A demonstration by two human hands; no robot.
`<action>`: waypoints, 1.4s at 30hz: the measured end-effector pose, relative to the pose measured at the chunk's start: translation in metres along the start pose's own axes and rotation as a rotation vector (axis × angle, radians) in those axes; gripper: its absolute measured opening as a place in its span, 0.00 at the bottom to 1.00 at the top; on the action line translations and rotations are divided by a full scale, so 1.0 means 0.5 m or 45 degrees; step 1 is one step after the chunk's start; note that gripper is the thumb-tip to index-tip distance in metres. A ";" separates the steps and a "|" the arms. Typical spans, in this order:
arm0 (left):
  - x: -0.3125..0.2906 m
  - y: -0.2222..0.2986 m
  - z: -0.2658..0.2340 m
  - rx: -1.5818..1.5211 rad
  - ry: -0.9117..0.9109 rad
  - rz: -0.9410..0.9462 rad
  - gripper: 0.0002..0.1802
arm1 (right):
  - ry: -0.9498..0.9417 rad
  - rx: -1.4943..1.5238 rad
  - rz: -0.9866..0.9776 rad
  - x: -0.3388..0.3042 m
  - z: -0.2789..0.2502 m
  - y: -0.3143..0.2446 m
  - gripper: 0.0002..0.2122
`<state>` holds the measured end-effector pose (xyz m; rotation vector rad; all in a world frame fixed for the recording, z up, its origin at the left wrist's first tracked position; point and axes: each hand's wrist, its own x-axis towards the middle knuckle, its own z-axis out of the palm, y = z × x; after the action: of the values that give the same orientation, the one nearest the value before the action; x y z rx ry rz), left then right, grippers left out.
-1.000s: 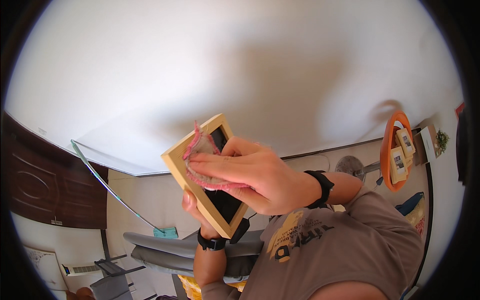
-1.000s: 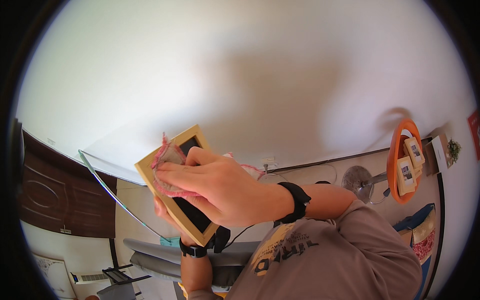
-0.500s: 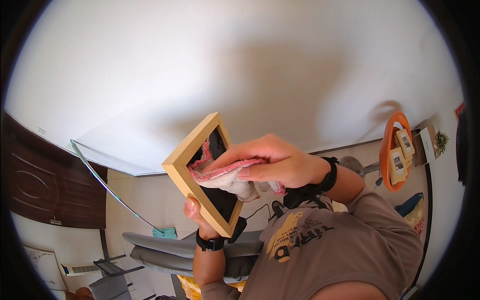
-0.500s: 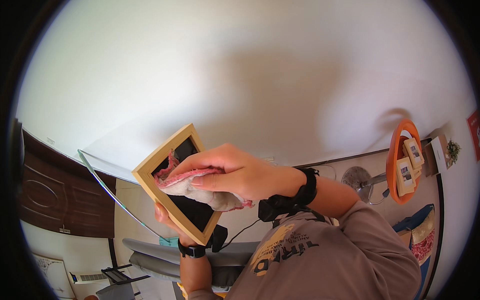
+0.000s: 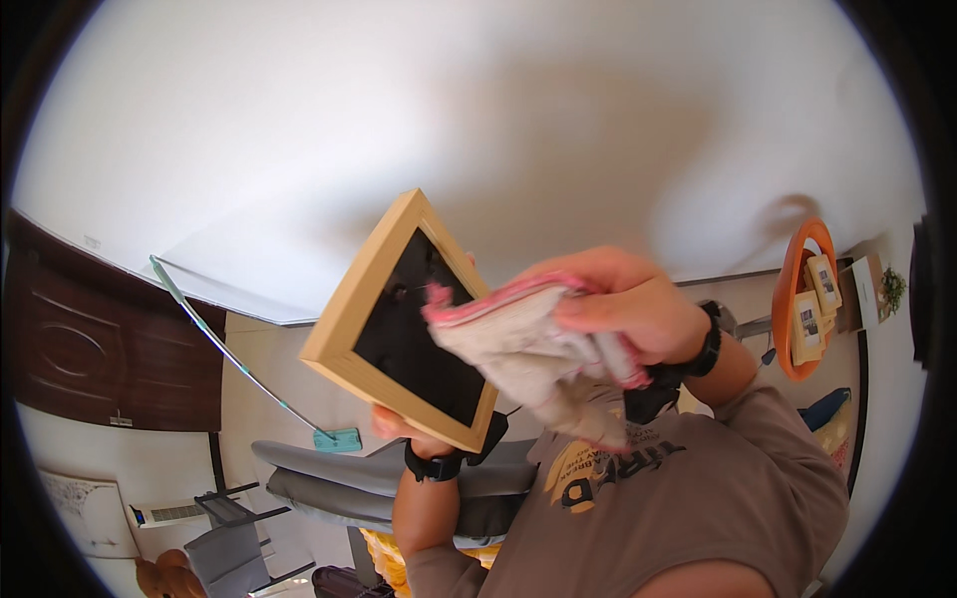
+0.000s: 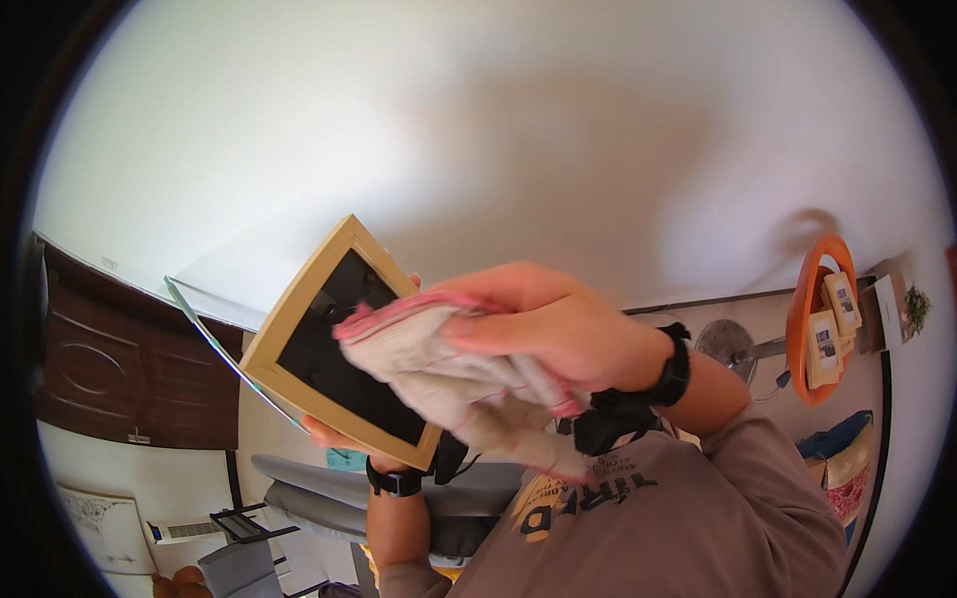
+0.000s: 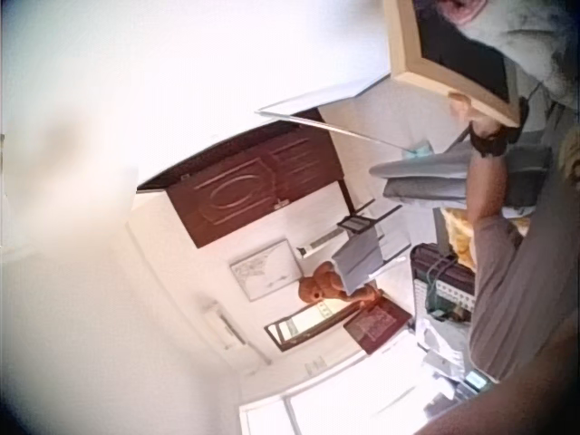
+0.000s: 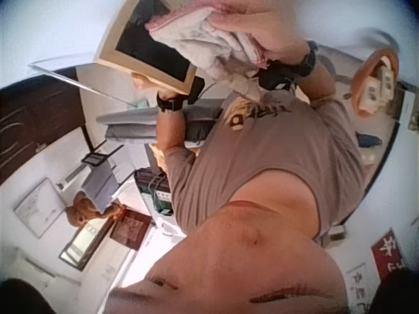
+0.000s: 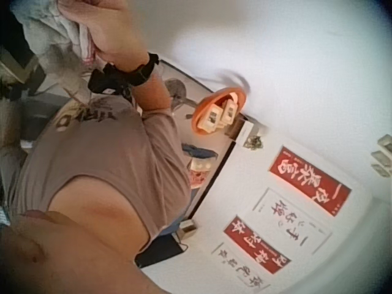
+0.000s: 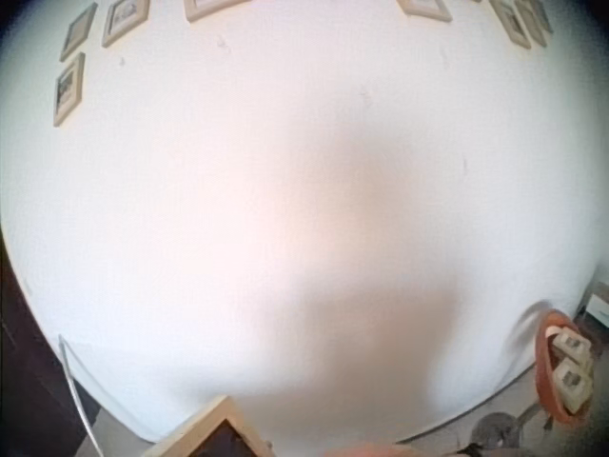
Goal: The person wipes the front and back of a wooden picture frame using a cloth and then hangs it on a wall hook.
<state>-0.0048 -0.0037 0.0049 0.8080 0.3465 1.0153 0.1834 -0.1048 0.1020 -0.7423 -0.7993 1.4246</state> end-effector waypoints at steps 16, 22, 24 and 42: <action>-0.007 0.001 -0.022 0.011 -0.026 0.024 0.50 | -0.410 -0.521 0.087 0.040 -0.007 0.099 0.13; -0.002 -0.003 -0.012 0.018 -0.053 0.025 0.50 | -0.326 -0.327 -0.280 0.067 0.033 0.069 0.12; 0.000 -0.004 -0.009 0.022 -0.048 0.034 0.50 | -0.332 -0.394 -0.158 0.058 0.038 0.055 0.12; 0.025 0.014 0.009 -0.057 0.066 0.339 0.52 | -0.407 -1.452 -0.772 0.045 -0.032 0.134 0.14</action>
<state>-0.0003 0.0070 0.0144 0.8022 0.2636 1.2897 0.1596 -0.0804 0.0383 -0.9791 -1.9492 0.4376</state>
